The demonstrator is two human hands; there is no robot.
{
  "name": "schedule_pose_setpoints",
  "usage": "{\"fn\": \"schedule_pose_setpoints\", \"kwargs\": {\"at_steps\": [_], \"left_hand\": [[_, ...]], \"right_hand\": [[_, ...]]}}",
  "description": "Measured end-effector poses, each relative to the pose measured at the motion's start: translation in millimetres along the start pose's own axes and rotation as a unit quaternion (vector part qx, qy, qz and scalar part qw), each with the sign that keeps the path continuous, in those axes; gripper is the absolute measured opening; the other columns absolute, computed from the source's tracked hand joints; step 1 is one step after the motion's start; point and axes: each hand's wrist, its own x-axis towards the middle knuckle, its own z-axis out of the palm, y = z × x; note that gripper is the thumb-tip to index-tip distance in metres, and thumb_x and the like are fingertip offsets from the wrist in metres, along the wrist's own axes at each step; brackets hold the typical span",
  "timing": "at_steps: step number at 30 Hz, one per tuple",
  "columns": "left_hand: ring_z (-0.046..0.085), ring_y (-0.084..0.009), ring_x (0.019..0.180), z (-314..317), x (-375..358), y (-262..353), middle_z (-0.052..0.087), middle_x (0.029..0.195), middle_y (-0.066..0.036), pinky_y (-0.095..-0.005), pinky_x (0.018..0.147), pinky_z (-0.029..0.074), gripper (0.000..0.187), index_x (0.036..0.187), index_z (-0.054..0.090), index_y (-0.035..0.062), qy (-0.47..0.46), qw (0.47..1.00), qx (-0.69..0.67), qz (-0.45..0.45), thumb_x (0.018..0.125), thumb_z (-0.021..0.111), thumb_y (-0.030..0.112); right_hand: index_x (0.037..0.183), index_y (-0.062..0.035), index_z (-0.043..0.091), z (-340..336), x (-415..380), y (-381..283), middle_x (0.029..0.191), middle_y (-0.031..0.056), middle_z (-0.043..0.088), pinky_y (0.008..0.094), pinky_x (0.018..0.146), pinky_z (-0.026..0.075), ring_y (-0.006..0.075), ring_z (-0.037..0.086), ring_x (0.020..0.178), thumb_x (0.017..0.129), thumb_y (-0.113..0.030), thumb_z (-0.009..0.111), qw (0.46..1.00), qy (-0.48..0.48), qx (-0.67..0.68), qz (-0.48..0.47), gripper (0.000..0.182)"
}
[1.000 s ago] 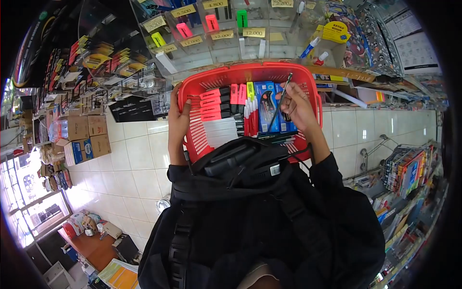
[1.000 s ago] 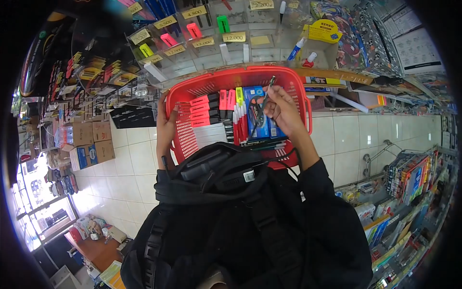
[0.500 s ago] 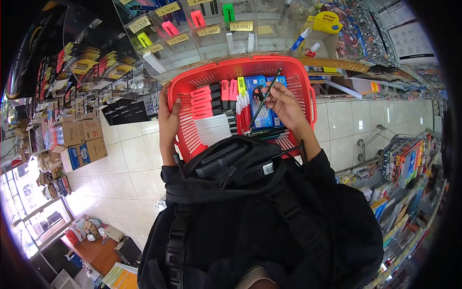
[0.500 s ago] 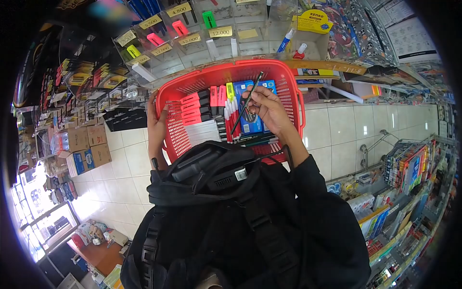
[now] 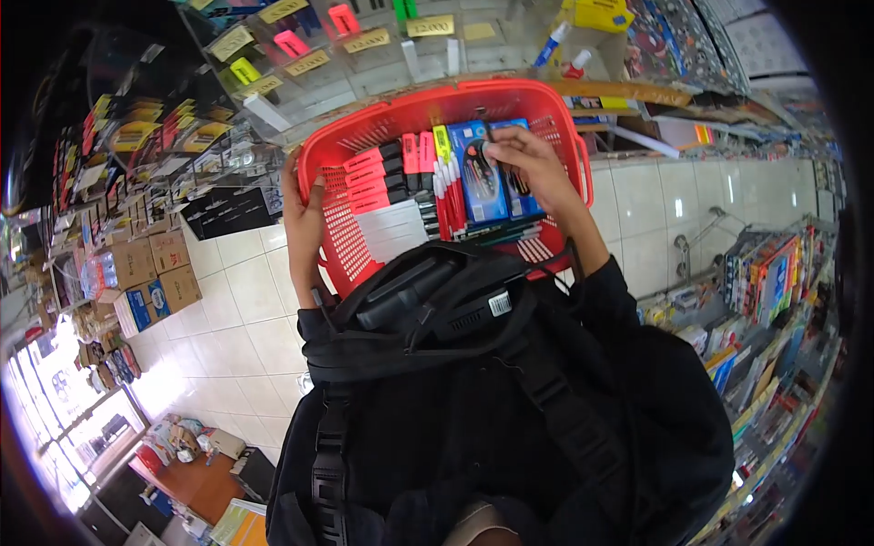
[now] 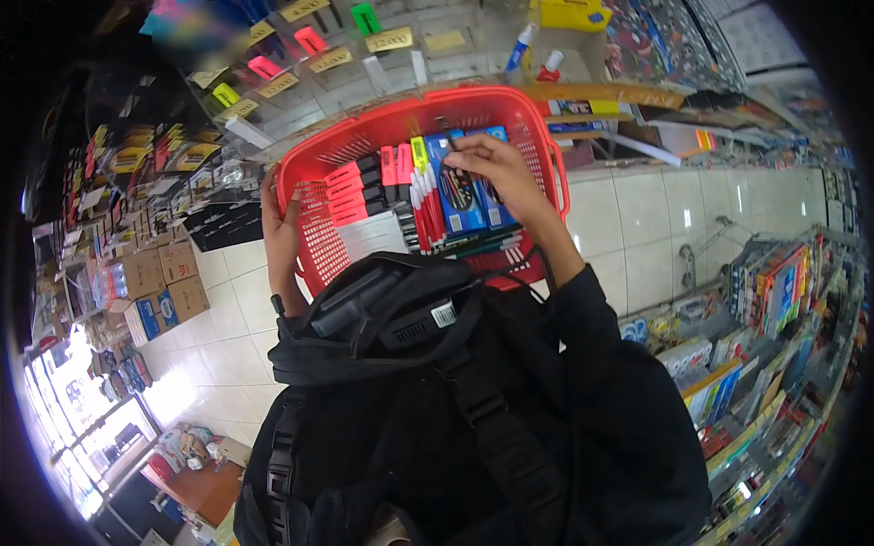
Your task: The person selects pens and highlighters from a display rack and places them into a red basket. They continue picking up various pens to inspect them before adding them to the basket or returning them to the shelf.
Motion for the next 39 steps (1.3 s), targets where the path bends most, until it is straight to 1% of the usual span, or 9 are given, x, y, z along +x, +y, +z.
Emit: {"fn": "schedule_pose_setpoints", "kwargs": {"at_steps": [3,6,10,11,15,21,24,32,39], "left_hand": [[0.052,-0.0218,0.131,2.4,2.9,1.3,0.050,0.147,-0.015,-0.0321,0.110,0.040,0.052,0.151,0.039,0.0048,-0.004,1.000,-0.007,0.011,0.102,0.055,0.005],[0.051,-0.0225,0.132,2.9,1.9,3.0,0.048,0.148,-0.014,-0.0328,0.110,0.039,0.051,0.150,0.040,0.0050,-0.004,1.000,-0.012,0.007,0.101,0.055,0.006],[0.050,-0.0232,0.133,1.6,3.1,2.8,0.049,0.147,-0.014,-0.0335,0.112,0.037,0.050,0.149,0.041,0.0048,-0.004,1.000,0.007,0.010,0.101,0.056,0.005],[0.050,-0.0235,0.134,1.7,2.2,3.9,0.050,0.147,-0.014,-0.0336,0.113,0.037,0.050,0.149,0.041,0.0047,-0.004,1.000,0.005,0.001,0.101,0.056,0.005],[0.050,-0.0238,0.133,0.5,3.7,-2.1,0.051,0.146,-0.015,-0.0336,0.113,0.037,0.050,0.149,0.041,0.0046,0.000,1.000,0.012,0.019,0.101,0.055,0.005],[0.050,-0.0234,0.133,3.7,1.7,7.9,0.051,0.146,-0.017,-0.0334,0.112,0.038,0.050,0.150,0.041,0.0046,-0.004,1.000,-0.027,-0.002,0.101,0.054,0.004],[0.050,-0.0231,0.133,3.2,1.7,5.9,0.051,0.146,-0.017,-0.0332,0.112,0.038,0.052,0.150,0.039,0.0049,-0.002,1.000,-0.017,0.003,0.101,0.055,0.004],[0.049,-0.0233,0.135,-0.2,1.4,3.7,0.050,0.148,-0.015,-0.0334,0.113,0.037,0.054,0.149,0.040,0.0054,0.021,0.995,0.097,0.023,0.099,0.059,0.004],[0.048,-0.0253,0.136,-3.6,-1.0,8.7,0.050,0.147,-0.017,-0.0348,0.114,0.035,0.055,0.150,0.040,0.0033,0.002,0.999,0.053,0.013,0.098,0.058,0.007]], "right_hand": [[0.107,-0.0012,0.072,-6.3,5.0,-6.6,0.092,0.0040,0.073,0.0287,0.079,0.052,0.0140,0.069,0.087,0.091,-0.011,0.075,0.963,-0.049,-0.266,-0.023,0.019],[0.106,-0.0016,0.073,-8.2,0.0,6.0,0.086,0.0051,0.072,0.0293,0.075,0.051,0.0130,0.067,0.081,0.089,-0.010,0.076,0.933,-0.118,-0.339,0.018,0.019],[0.098,-0.0055,0.075,-3.6,-11.9,22.5,0.085,0.0093,0.068,0.0372,0.078,0.052,0.0230,0.068,0.084,0.080,-0.012,0.078,0.856,-0.191,-0.478,0.040,0.019],[0.100,-0.0075,0.075,-2.1,-14.5,20.7,0.094,0.0105,0.068,0.0410,0.085,0.051,0.0286,0.066,0.096,0.078,-0.014,0.079,0.834,-0.209,-0.504,0.078,0.023],[0.103,-0.0089,0.073,-9.2,-24.9,37.8,0.111,0.0141,0.064,0.0452,0.095,0.048,0.0350,0.061,0.112,0.076,-0.014,0.078,0.786,-0.200,-0.585,0.000,0.028],[0.105,-0.0093,0.069,6.7,-36.9,23.3,0.113,0.0163,0.062,0.0471,0.092,0.049,0.0368,0.061,0.109,0.074,-0.010,0.074,0.726,-0.244,-0.641,0.053,0.031],[0.103,-0.0088,0.068,3.9,-49.7,40.2,0.110,0.0158,0.063,0.0479,0.088,0.050,0.0367,0.062,0.107,0.076,-0.008,0.070,0.727,-0.206,-0.654,-0.038,0.027],[0.097,-0.0082,0.070,-2.3,-41.6,38.1,0.103,0.0129,0.064,0.0471,0.088,0.051,0.0339,0.064,0.104,0.078,-0.011,0.068,0.721,-0.236,-0.652,-0.005,0.019],[0.106,-0.0053,0.070,-0.7,0.3,-34.0,0.092,0.0113,0.072,0.0352,0.074,0.054,0.0253,0.070,0.084,0.089,-0.017,0.073,0.846,-0.159,-0.509,-0.016,0.020]]}}
